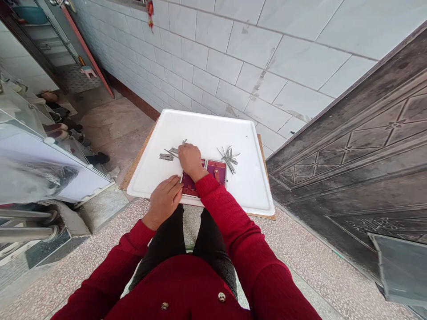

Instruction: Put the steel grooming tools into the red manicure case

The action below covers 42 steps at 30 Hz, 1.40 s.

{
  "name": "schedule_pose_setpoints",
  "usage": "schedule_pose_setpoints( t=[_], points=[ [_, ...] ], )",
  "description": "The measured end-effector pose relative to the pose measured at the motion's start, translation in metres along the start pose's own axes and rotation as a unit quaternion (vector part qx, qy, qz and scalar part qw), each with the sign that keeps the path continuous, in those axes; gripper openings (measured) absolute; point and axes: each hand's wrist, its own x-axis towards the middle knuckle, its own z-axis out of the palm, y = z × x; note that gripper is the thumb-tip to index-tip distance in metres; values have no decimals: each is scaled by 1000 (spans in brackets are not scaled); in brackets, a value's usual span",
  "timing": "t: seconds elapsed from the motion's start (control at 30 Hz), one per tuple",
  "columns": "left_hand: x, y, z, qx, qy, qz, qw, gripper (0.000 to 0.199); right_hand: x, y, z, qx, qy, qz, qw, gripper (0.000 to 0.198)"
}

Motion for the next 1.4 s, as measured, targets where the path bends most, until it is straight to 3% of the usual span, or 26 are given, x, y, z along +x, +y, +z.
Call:
schedule_pose_setpoints(
  t=[0.57,1.13,1.4],
  points=[
    [-1,0,1,3,6,4,1000,22,2,3,3,-33,12,-86,996,33],
    [-1,0,0,-3,-3,2,1000,25,6,4,8,-28,2,1,1000,32],
    [-1,1,0,0,-4,1,1000,24,5,6,7,-26,8,-18,999,32]
  ],
)
